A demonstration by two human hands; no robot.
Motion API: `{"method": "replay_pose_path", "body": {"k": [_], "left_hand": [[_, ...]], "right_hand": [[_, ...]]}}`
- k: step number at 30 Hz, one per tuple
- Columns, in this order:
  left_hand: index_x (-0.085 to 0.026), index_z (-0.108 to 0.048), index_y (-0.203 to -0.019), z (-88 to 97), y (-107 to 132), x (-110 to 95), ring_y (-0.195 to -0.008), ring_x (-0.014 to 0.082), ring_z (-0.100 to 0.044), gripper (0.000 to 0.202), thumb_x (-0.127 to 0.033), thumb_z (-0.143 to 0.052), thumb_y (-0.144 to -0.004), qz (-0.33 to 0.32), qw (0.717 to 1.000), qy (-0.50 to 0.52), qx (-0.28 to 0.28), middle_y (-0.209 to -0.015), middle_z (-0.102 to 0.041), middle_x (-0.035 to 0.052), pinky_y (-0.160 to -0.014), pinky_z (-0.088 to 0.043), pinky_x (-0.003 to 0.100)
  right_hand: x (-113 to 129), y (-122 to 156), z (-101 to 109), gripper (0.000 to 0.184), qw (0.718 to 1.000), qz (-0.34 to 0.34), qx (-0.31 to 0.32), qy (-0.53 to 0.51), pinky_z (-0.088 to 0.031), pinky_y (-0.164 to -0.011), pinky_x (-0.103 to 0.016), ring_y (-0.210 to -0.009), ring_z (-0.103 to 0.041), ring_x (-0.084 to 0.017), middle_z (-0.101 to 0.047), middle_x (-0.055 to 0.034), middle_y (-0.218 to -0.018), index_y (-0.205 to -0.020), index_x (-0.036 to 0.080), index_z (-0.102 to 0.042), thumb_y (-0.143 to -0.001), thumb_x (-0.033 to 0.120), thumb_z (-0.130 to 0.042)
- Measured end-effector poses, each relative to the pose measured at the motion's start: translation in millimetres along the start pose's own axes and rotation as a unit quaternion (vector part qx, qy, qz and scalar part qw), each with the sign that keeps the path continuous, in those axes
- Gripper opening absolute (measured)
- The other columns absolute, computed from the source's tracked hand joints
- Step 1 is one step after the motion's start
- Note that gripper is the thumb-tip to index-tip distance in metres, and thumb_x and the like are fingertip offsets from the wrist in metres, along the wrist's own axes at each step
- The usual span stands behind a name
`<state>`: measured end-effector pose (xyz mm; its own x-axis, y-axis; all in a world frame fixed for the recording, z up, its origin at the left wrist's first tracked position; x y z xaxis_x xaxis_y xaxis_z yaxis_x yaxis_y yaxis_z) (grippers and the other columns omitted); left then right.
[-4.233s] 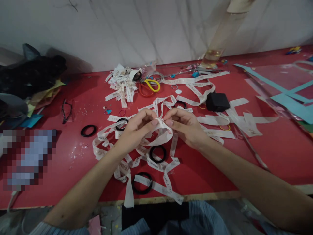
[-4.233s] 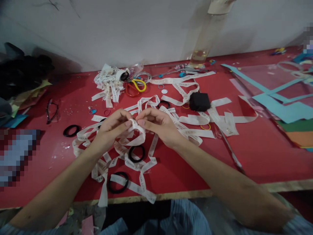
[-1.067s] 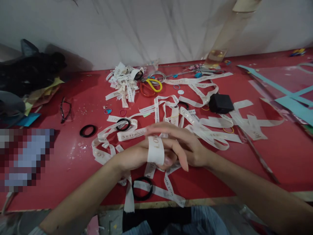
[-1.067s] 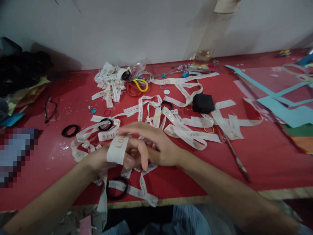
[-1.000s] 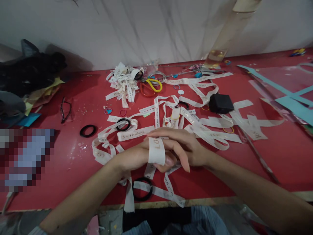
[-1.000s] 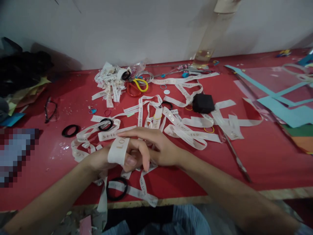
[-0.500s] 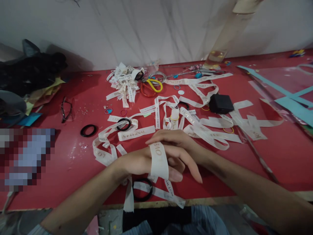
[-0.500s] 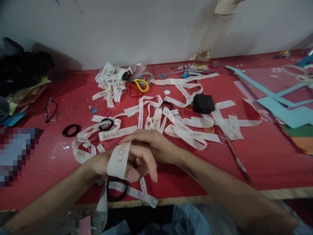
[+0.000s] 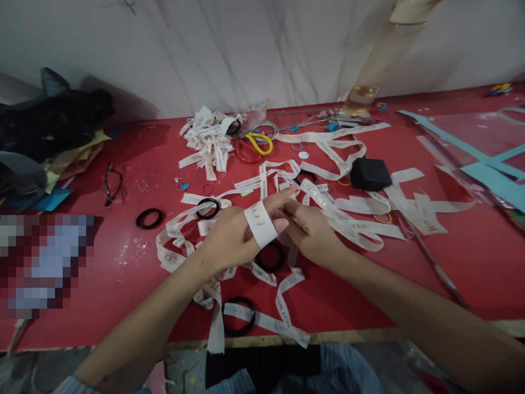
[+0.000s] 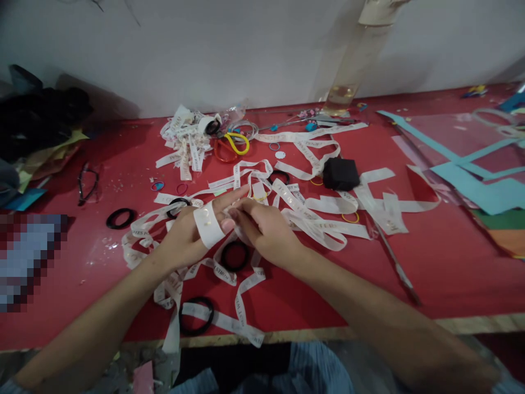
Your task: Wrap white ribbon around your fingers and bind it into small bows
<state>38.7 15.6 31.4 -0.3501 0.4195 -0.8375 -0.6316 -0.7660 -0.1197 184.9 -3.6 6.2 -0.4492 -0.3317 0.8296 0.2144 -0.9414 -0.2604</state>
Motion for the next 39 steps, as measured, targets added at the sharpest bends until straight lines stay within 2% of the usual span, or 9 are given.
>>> {"method": "replay_pose_path", "body": {"k": [5,12,16,19,23,26,28,32,39], "left_hand": [[-0.019,-0.074,-0.109,5.5,-0.5,7.0,-0.05,0.0111,-0.033,0.029,-0.037,-0.06,-0.091,-0.022,0.986,-0.149,-0.072,-0.051,-0.04,-0.0053,-0.057,-0.026,0.024],[-0.019,-0.074,-0.103,7.1,-9.1,20.7,-0.057,0.0118,-0.045,0.028,-0.037,-0.055,-0.092,0.073,0.993,0.041,-0.087,-0.07,-0.065,-0.0003,-0.057,-0.035,0.022],[-0.013,-0.071,-0.073,1.7,-10.1,22.8,-0.057,0.0107,-0.05,0.026,-0.034,-0.062,-0.086,0.057,0.997,0.048,-0.005,-0.06,-0.059,-0.001,-0.059,-0.039,0.021],[-0.012,-0.067,-0.066,-5.8,-7.4,17.2,-0.052,0.0081,-0.046,0.026,-0.031,-0.066,-0.084,0.022,0.994,0.06,0.091,-0.056,-0.056,-0.0023,-0.055,-0.037,0.02],[-0.01,-0.073,-0.078,-13.3,-1.0,1.2,-0.068,0.0111,-0.062,0.022,-0.028,-0.066,-0.087,0.003,0.961,0.188,0.203,-0.077,-0.072,0.005,-0.065,-0.048,0.019],[-0.011,-0.076,-0.086,-13.6,4.6,-7.8,-0.078,0.0141,-0.067,0.019,-0.026,-0.066,-0.088,0.022,0.922,0.296,0.247,-0.086,-0.075,0.0093,-0.073,-0.053,0.022],[-0.012,-0.077,-0.088,-10.3,6.2,-9.9,-0.068,0.0121,-0.063,0.02,-0.031,-0.069,-0.086,0.017,0.914,0.331,0.233,-0.075,-0.072,0.0068,-0.065,-0.05,0.021],[-0.012,-0.076,-0.093,-4.4,4.1,-4.9,-0.041,0.0048,-0.031,0.034,-0.043,-0.061,-0.091,0.006,0.888,0.427,0.173,-0.046,-0.041,-0.0054,-0.045,-0.025,0.021],[-0.012,-0.068,-0.069,1.2,-5.0,1.4,-0.04,0.004,-0.026,0.038,-0.043,-0.062,-0.09,-0.018,0.874,0.477,0.089,-0.043,-0.036,-0.0064,-0.051,-0.029,0.022]], "right_hand": [[5.3,0.9,-4.3,0.032,0.999,0.012,0.049,-0.015,-0.04,-0.056,-0.024,-0.056,-0.053,-0.011,-0.058,0.0017,-0.063,-0.076,0.019,-0.054,-0.1,0.039,-0.045],[18.9,5.6,-4.4,0.025,0.947,0.02,0.168,-0.272,-0.043,-0.049,-0.018,-0.055,-0.054,-0.008,-0.061,0.0006,-0.063,-0.072,0.015,-0.066,-0.09,0.033,-0.066],[10.1,5.9,3.2,0.017,0.903,-0.032,0.136,-0.406,-0.048,-0.047,-0.021,-0.045,-0.056,-0.007,-0.073,-0.0037,-0.079,-0.085,0.016,-0.071,-0.09,0.031,-0.066],[0.1,3.5,7.3,0.016,0.895,-0.06,0.089,-0.434,-0.033,-0.035,-0.018,-0.034,-0.044,-0.003,-0.07,0.0,-0.072,-0.085,0.017,-0.069,-0.09,0.033,-0.066],[-4.7,-0.9,6.7,0.021,0.905,-0.097,0.063,-0.41,-0.019,-0.031,-0.016,-0.032,-0.03,-0.001,-0.052,0.0073,-0.053,-0.083,0.017,-0.07,-0.086,0.038,-0.07],[-2.5,-3.1,4.3,0.022,0.925,-0.115,0.066,-0.356,-0.032,-0.038,-0.015,-0.043,-0.043,-0.003,-0.062,0.0031,-0.065,-0.088,0.017,-0.071,-0.084,0.039,-0.072],[-0.5,-3.1,1.7,0.027,0.934,-0.122,0.091,-0.324,-0.042,-0.048,-0.016,-0.058,-0.056,-0.006,-0.07,-0.002,-0.085,-0.102,0.018,-0.071,-0.085,0.039,-0.071],[2.5,-0.9,-1.9,0.045,0.935,-0.103,0.148,-0.307,-0.053,-0.069,-0.022,-0.081,-0.068,-0.012,-0.073,-0.0046,-0.102,-0.134,0.023,-0.053,-0.091,0.036,-0.063],[-2.9,-4.6,2.7,0.027,0.993,0.025,0.084,-0.074,-0.052,-0.069,-0.026,-0.086,-0.068,-0.017,-0.072,-0.0055,-0.102,-0.115,0.019,-0.064,-0.088,0.02,-0.057]]}}
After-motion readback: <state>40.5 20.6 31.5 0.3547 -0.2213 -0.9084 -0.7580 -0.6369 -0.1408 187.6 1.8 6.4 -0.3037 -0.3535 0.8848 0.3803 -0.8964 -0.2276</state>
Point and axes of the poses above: each hand's wrist, its own y-axis away from the middle knuckle, its own z-axis out of the back of the hand, x = y × z, the point moved 4 cm from there along -y, towards the middle knuckle
